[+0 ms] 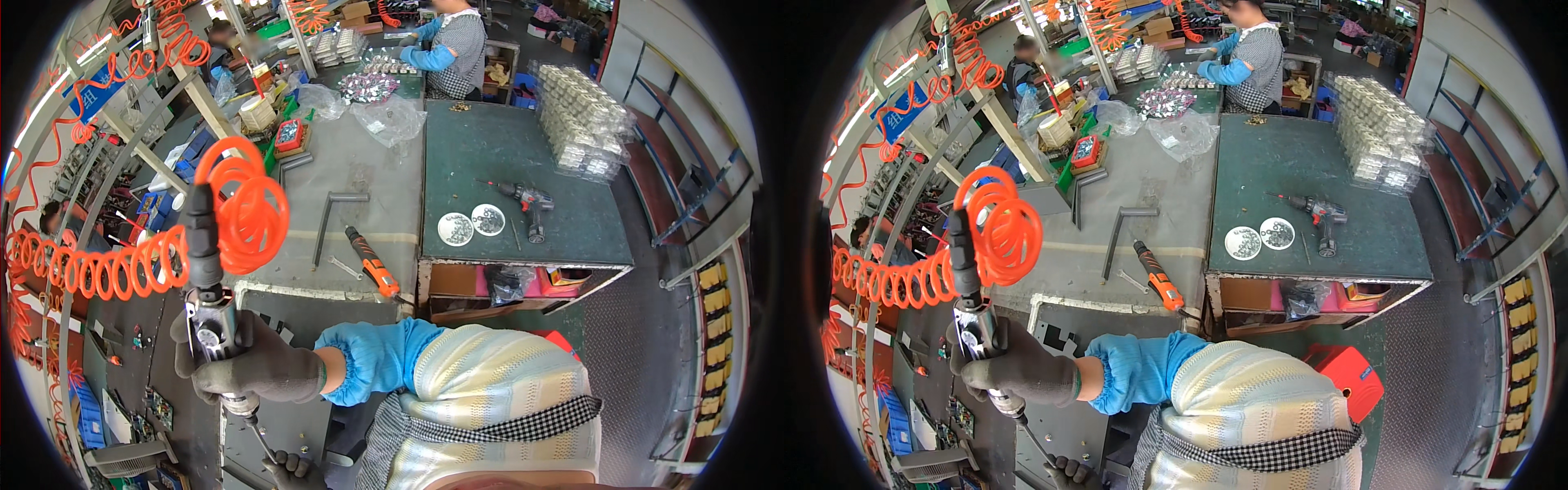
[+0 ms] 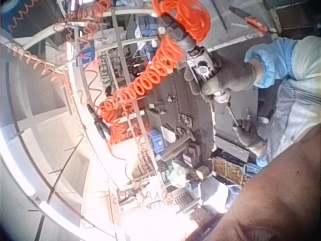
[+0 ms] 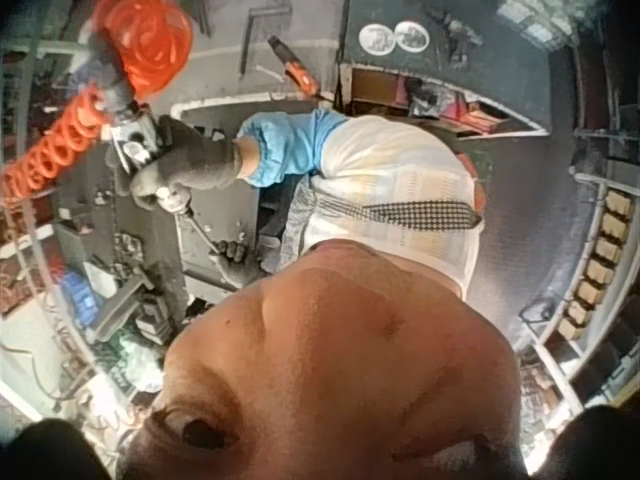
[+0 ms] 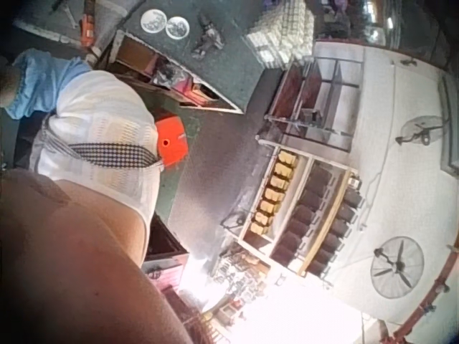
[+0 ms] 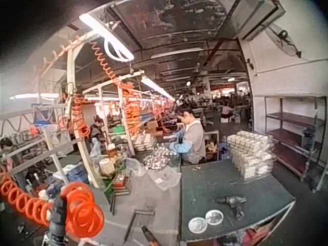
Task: Assemble metal components onto a chassis using a pneumatic screwdriver and manual handling.
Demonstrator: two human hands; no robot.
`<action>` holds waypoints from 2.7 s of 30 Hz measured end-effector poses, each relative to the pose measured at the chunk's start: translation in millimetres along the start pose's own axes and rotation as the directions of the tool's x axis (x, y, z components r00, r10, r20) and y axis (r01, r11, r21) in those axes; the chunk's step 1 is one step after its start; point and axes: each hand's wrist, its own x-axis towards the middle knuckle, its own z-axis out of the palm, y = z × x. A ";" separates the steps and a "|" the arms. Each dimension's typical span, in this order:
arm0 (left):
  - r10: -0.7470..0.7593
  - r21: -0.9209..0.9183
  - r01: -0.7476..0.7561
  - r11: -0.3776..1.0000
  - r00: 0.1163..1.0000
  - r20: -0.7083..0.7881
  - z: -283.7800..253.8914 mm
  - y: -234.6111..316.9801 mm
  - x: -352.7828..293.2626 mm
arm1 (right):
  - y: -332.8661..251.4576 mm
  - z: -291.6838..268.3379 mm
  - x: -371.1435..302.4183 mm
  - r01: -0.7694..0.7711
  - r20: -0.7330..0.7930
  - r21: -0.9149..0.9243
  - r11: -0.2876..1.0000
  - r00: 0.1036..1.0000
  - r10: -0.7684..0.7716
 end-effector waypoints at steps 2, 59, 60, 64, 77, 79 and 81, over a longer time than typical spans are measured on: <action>-0.002 0.108 0.005 0.994 1.000 -0.028 10.5 2.4 -10.5 | -2.1 -2.9 -2.1 0.002 0.009 0.031 1.000 1.000 -0.003; 0.099 -0.519 0.048 0.854 0.962 0.253 28.2 11.1 8.6 | 34.1 -41.5 -39.3 0.210 -0.002 0.182 0.961 0.977 -0.213; 0.107 -0.491 0.048 0.870 0.953 0.283 27.8 11.4 8.9 | 33.1 -39.5 -39.1 0.221 0.000 0.192 0.956 0.974 -0.225; 0.056 -0.468 0.150 0.871 0.916 0.397 31.4 13.4 13.2 | 31.6 -34.4 -36.9 0.256 0.005 0.228 0.940 0.964 -0.264; -0.039 0.021 0.037 0.999 0.994 0.098 -68.9 32.4 8.9 | 31.0 -41.1 -12.0 0.329 -0.053 0.054 0.943 0.944 -0.326; 0.549 0.708 -0.182 0.683 0.767 -0.332 13.7 -10.7 -6.0 | 32.3 -43.1 -18.5 0.274 -0.126 0.137 0.952 0.958 -0.258; 0.602 0.940 -0.095 0.327 0.787 -0.130 -15.3 -20.6 10.3 | 14.9 -53.4 -27.1 0.101 -0.197 0.075 0.992 0.977 -0.084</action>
